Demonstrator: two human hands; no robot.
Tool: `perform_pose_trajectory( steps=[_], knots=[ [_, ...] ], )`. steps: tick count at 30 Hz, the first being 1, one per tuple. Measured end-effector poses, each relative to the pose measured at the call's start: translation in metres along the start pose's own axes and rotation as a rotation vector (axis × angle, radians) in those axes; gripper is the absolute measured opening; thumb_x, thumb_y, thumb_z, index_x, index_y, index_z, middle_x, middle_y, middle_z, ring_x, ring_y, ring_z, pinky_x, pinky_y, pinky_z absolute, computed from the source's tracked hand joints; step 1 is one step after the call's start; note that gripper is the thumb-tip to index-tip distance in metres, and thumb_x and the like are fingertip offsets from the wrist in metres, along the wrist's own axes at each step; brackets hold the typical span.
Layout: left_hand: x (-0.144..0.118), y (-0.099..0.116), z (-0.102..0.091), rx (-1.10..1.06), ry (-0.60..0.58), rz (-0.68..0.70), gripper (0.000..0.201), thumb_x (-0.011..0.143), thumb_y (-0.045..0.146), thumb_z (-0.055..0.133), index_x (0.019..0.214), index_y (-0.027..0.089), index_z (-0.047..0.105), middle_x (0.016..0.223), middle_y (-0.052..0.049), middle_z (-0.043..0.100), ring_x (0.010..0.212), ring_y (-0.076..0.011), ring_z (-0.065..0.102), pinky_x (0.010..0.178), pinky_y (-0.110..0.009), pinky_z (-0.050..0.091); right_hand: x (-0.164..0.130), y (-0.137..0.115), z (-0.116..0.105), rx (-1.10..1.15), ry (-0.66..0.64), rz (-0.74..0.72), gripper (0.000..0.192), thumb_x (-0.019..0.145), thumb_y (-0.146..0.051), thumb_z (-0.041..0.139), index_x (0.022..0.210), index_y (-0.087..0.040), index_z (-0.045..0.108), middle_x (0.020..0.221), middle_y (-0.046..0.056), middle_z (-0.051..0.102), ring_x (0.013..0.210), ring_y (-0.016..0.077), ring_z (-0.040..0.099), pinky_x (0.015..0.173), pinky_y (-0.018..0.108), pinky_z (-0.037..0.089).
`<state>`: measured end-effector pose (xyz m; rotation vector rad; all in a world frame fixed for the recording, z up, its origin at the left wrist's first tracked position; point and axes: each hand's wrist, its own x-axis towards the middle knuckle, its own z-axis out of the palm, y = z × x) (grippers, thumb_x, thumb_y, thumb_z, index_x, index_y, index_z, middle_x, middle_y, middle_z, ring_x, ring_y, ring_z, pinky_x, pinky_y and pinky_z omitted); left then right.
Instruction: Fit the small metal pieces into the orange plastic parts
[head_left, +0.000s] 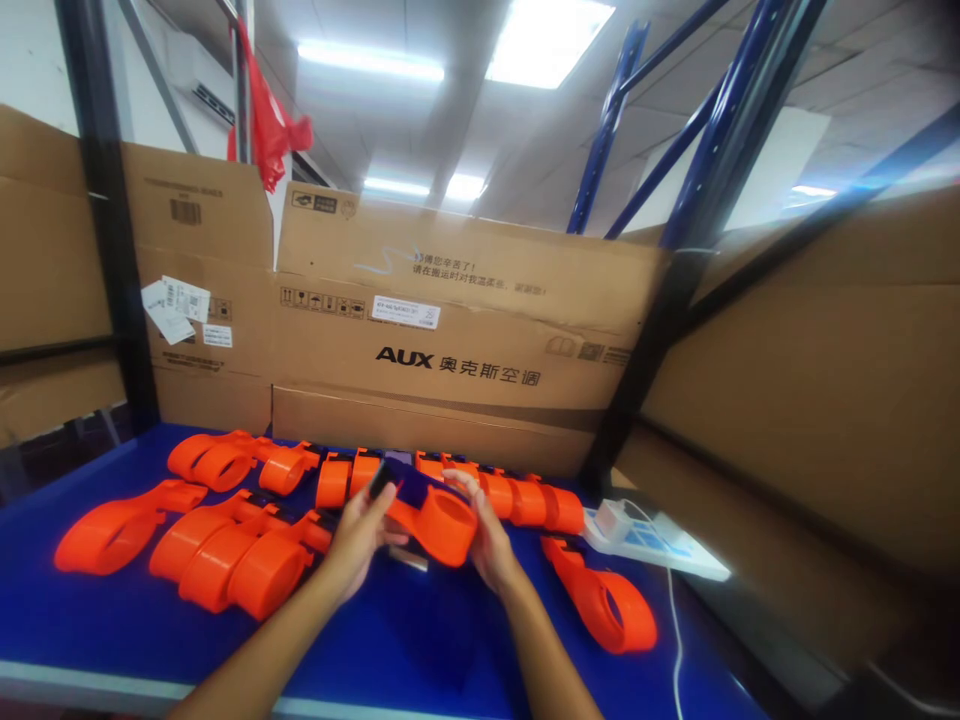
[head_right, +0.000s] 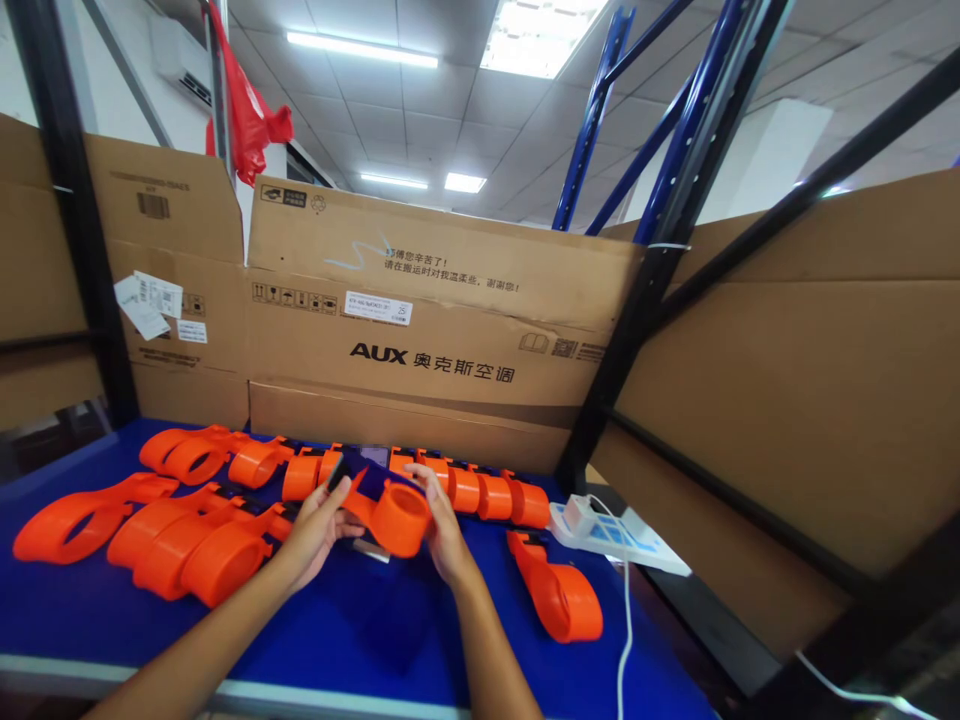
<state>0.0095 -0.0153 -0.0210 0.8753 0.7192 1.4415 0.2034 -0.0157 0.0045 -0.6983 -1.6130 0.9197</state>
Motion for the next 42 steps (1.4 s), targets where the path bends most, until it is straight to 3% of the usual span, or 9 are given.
perform_pose_trajectory(
  steps=[4,7,10,16,20,26,35,40,42],
  knots=[
    [0.003,0.0,-0.001,0.014,0.066,-0.074,0.055,0.074,0.06,0.076,0.104,0.017,0.059,0.075,-0.007,0.073,0.058,-0.0213,0.074,0.049,-0.025,0.058,-0.001,0.0,0.0,-0.202,0.011,-0.085,0.068,0.088,-0.06,0.058,0.143,-0.025,0.038,0.139,0.014,0.054,0.109,0.0272,0.064,0.08,0.039,0.058],
    [0.002,-0.003,-0.001,0.076,-0.01,-0.116,0.056,0.077,0.063,0.071,0.103,0.016,0.058,0.075,-0.009,0.074,0.054,-0.0198,0.072,0.047,-0.025,0.056,0.001,-0.002,-0.002,-0.318,0.139,-0.11,0.055,0.092,-0.05,0.057,0.138,-0.022,0.043,0.131,0.012,0.059,0.114,0.0264,0.061,0.092,0.039,0.054],
    [0.002,-0.005,-0.002,0.138,-0.09,-0.097,0.056,0.079,0.066,0.066,0.101,0.014,0.059,0.076,-0.01,0.074,0.054,-0.0183,0.07,0.045,-0.025,0.054,0.002,-0.004,-0.011,-0.337,0.298,-0.1,0.046,0.094,-0.047,0.051,0.131,-0.019,0.05,0.122,0.011,0.064,0.105,0.0258,0.064,0.087,0.037,0.055],
    [0.006,-0.004,-0.008,0.181,-0.006,0.029,0.057,0.078,0.065,0.066,0.109,0.018,0.059,0.069,-0.001,0.068,0.045,-0.0126,0.061,0.037,-0.019,0.042,-0.012,-0.006,-0.035,-0.571,0.462,0.047,0.054,0.088,-0.056,0.057,0.123,-0.016,0.058,0.113,0.014,0.071,0.099,0.0299,0.068,0.09,0.043,0.054],
    [0.005,-0.003,-0.007,0.168,-0.032,0.045,0.056,0.076,0.064,0.066,0.108,0.019,0.058,0.068,0.001,0.066,0.044,-0.0126,0.061,0.038,-0.019,0.041,-0.028,-0.01,-0.039,-0.788,0.464,0.216,0.061,0.083,-0.061,0.062,0.127,-0.019,0.059,0.106,0.012,0.075,0.095,0.0317,0.072,0.087,0.043,0.055],
    [0.004,-0.004,-0.007,0.176,-0.04,0.023,0.057,0.074,0.063,0.067,0.108,0.019,0.058,0.068,0.001,0.066,0.044,-0.0127,0.06,0.038,-0.02,0.04,-0.031,-0.014,-0.041,-0.919,0.428,0.329,0.066,0.088,-0.064,0.053,0.13,-0.013,0.061,0.106,0.018,0.076,0.103,0.0345,0.072,0.087,0.042,0.055],
    [0.003,-0.006,-0.007,0.184,-0.083,0.016,0.053,0.074,0.059,0.069,0.11,0.02,0.058,0.072,0.001,0.066,0.043,-0.0115,0.059,0.038,-0.019,0.039,-0.036,-0.015,-0.039,-1.216,0.314,0.293,0.056,0.096,-0.058,0.041,0.115,-0.013,0.067,0.107,0.02,0.074,0.101,0.0357,0.071,0.083,0.042,0.054],
    [0.004,-0.007,-0.007,0.224,-0.112,-0.006,0.047,0.075,0.057,0.069,0.102,0.02,0.061,0.069,0.001,0.066,0.042,-0.0111,0.058,0.037,-0.019,0.037,-0.041,-0.047,-0.054,-1.456,0.379,0.225,0.044,0.094,-0.052,0.048,0.112,-0.018,0.068,0.104,0.019,0.073,0.101,0.0369,0.066,0.083,0.046,0.051],
    [0.003,-0.007,-0.007,0.231,-0.121,-0.003,0.045,0.076,0.057,0.068,0.1,0.02,0.061,0.068,0.002,0.065,0.042,-0.0108,0.057,0.036,-0.019,0.036,-0.046,-0.066,-0.069,-1.592,0.412,0.275,0.04,0.092,-0.047,0.052,0.113,-0.017,0.069,0.107,0.021,0.071,0.105,0.0402,0.063,0.085,0.051,0.049]
  ],
)
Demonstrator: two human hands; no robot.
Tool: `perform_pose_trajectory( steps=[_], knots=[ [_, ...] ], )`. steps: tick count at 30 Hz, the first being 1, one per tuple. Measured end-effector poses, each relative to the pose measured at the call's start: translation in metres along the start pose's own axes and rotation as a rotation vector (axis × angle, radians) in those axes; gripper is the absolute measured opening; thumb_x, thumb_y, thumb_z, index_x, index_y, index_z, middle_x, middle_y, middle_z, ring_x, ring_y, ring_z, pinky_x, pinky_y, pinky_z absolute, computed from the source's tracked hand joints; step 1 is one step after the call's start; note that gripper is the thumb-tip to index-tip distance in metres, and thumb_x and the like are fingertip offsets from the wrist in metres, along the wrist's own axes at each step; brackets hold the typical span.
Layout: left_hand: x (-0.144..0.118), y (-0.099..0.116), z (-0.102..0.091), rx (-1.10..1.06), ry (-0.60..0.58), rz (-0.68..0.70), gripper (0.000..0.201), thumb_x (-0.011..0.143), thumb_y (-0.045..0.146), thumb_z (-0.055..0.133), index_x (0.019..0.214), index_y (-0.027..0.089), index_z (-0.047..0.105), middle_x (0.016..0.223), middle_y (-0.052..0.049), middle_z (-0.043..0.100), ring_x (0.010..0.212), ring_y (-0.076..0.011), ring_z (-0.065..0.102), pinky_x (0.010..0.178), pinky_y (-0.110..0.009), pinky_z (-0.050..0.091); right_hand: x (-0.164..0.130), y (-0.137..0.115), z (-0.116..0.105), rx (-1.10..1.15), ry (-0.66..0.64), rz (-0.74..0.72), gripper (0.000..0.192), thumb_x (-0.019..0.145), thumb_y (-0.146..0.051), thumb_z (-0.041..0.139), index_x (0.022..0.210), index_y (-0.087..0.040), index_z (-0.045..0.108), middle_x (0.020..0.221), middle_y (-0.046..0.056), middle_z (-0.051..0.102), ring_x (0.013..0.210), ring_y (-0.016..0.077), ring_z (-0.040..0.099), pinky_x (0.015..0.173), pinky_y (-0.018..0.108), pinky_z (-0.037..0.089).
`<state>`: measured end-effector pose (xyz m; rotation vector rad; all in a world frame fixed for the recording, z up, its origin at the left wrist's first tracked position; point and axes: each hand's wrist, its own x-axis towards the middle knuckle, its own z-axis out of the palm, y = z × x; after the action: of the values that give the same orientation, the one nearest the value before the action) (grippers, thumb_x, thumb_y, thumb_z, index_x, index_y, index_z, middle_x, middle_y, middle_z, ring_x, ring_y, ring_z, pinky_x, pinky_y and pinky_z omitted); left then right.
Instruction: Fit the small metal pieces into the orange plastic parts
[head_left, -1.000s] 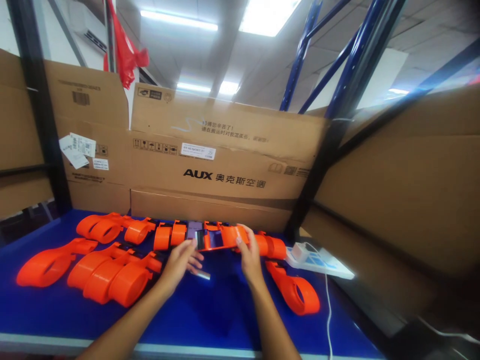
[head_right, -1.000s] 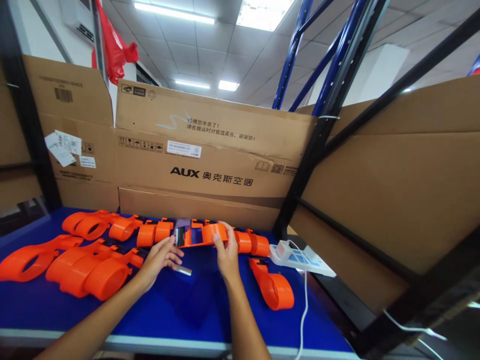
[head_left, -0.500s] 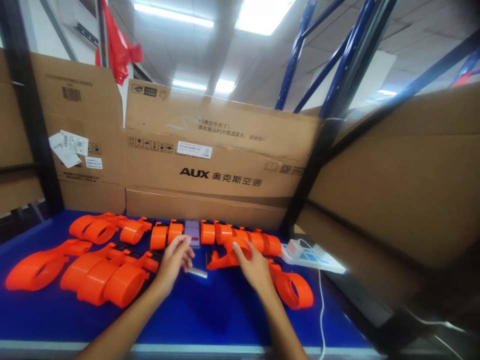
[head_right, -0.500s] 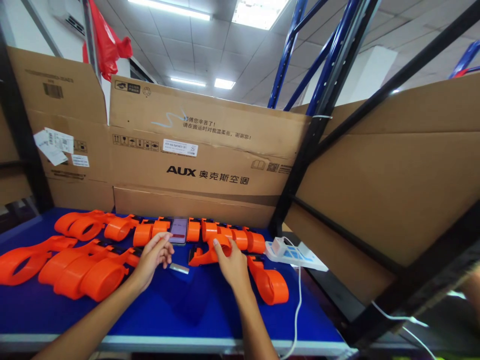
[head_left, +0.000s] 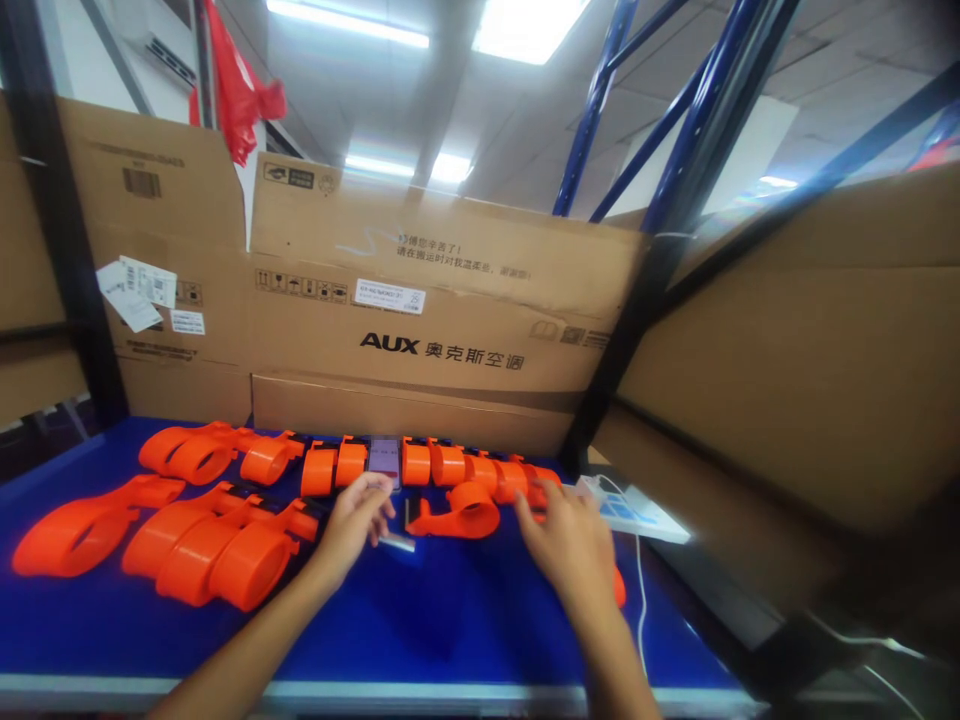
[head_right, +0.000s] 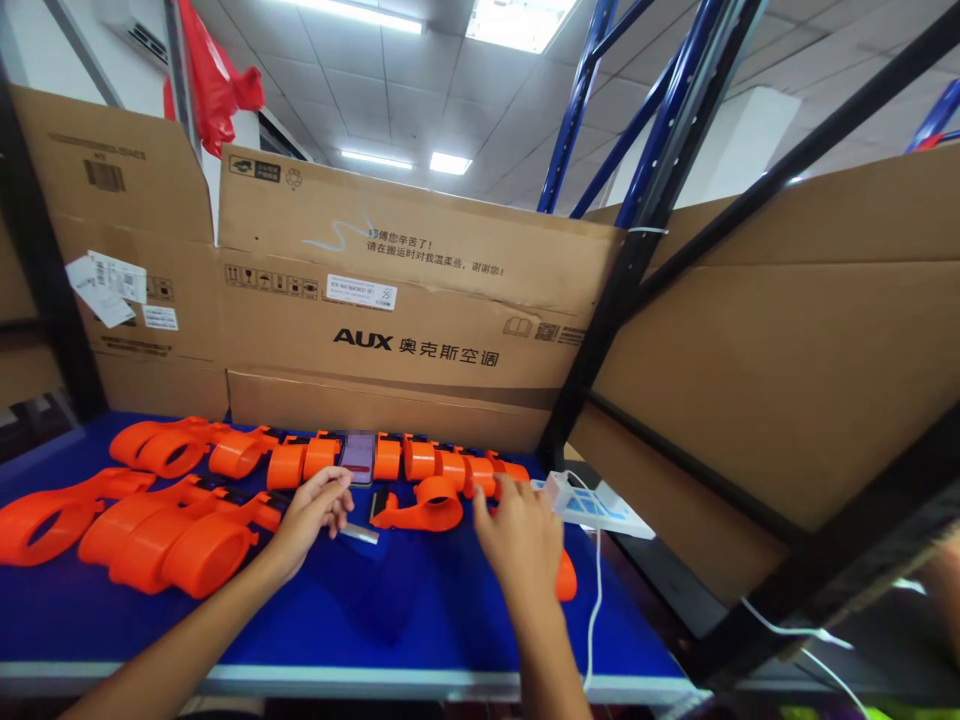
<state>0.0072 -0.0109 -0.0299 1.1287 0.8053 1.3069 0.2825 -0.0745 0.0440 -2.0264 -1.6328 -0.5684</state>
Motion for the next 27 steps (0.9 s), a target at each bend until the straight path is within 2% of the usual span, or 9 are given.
perform_pose_trajectory(
  steps=[4,7,10,16,19,21,23,25,27],
  knots=[
    [-0.001,0.001,0.0,0.011,-0.018,0.011,0.043,0.076,0.057,0.069,0.097,0.019,0.062,0.067,0.002,0.065,0.042,-0.0107,0.057,0.037,-0.019,0.037,0.004,0.038,-0.022,-0.117,-0.232,0.181,0.051,0.086,-0.054,0.057,0.123,-0.02,0.065,0.117,0.02,0.069,0.111,0.0466,0.061,0.081,0.056,0.049],
    [-0.002,0.001,0.0,0.028,-0.029,0.019,0.042,0.075,0.055,0.07,0.095,0.019,0.063,0.066,0.001,0.064,0.042,-0.0109,0.057,0.036,-0.019,0.036,0.004,0.058,-0.019,-0.037,-0.46,0.262,0.05,0.086,-0.051,0.057,0.125,-0.021,0.064,0.111,0.018,0.072,0.101,0.0399,0.068,0.078,0.049,0.051],
    [-0.003,0.0,0.0,0.054,-0.043,0.035,0.04,0.076,0.054,0.07,0.093,0.019,0.063,0.065,0.001,0.064,0.042,-0.0105,0.056,0.036,-0.018,0.035,0.003,0.062,-0.01,0.016,-0.523,0.267,0.043,0.087,-0.045,0.054,0.121,-0.022,0.066,0.105,0.017,0.075,0.095,0.0358,0.072,0.076,0.044,0.052],
    [-0.005,-0.004,0.001,0.111,-0.055,0.072,0.035,0.08,0.053,0.067,0.09,0.02,0.063,0.064,0.001,0.063,0.042,-0.0106,0.054,0.038,-0.019,0.033,-0.002,0.049,-0.005,0.042,-0.486,0.188,0.041,0.089,-0.049,0.052,0.118,-0.023,0.067,0.107,0.015,0.075,0.098,0.0373,0.071,0.074,0.044,0.051],
    [-0.008,-0.005,0.004,0.173,-0.078,0.088,0.032,0.081,0.051,0.066,0.089,0.02,0.063,0.065,0.001,0.064,0.045,-0.011,0.054,0.041,-0.02,0.034,-0.003,0.04,-0.006,0.005,-0.329,0.105,0.042,0.089,-0.048,0.054,0.117,-0.02,0.067,0.103,0.016,0.074,0.096,0.0384,0.069,0.073,0.045,0.051],
    [-0.012,-0.003,0.006,0.241,-0.12,0.135,0.029,0.084,0.048,0.064,0.089,0.02,0.064,0.066,0.001,0.064,0.049,-0.0121,0.056,0.045,-0.021,0.038,-0.003,0.027,-0.005,0.021,-0.136,-0.009,0.037,0.091,-0.044,0.054,0.112,-0.018,0.069,0.102,0.018,0.073,0.096,0.0382,0.067,0.076,0.048,0.051],
    [-0.016,0.001,0.009,0.355,-0.164,0.22,0.024,0.087,0.043,0.062,0.089,0.019,0.064,0.067,0.0,0.065,0.056,-0.0139,0.058,0.051,-0.023,0.042,-0.002,0.006,-0.002,0.168,0.036,-0.173,0.031,0.094,-0.04,0.051,0.105,-0.017,0.069,0.104,0.016,0.072,0.098,0.0349,0.065,0.084,0.047,0.05],
    [-0.024,0.007,0.013,0.511,-0.196,0.326,0.019,0.089,0.038,0.06,0.087,0.02,0.066,0.07,-0.001,0.067,0.063,-0.0157,0.062,0.057,-0.025,0.045,0.0,-0.019,0.004,0.406,0.08,-0.347,0.027,0.096,-0.037,0.049,0.102,-0.019,0.068,0.104,0.013,0.072,0.1,0.0297,0.064,0.088,0.043,0.05],
    [-0.034,0.015,0.017,0.665,-0.219,0.433,0.014,0.09,0.032,0.059,0.086,0.022,0.068,0.076,-0.002,0.071,0.068,-0.0172,0.064,0.061,-0.027,0.045,0.003,-0.046,0.012,0.543,0.035,-0.475,0.024,0.098,-0.034,0.048,0.098,-0.021,0.068,0.102,0.01,0.071,0.098,0.0269,0.064,0.09,0.041,0.049]
  ],
)
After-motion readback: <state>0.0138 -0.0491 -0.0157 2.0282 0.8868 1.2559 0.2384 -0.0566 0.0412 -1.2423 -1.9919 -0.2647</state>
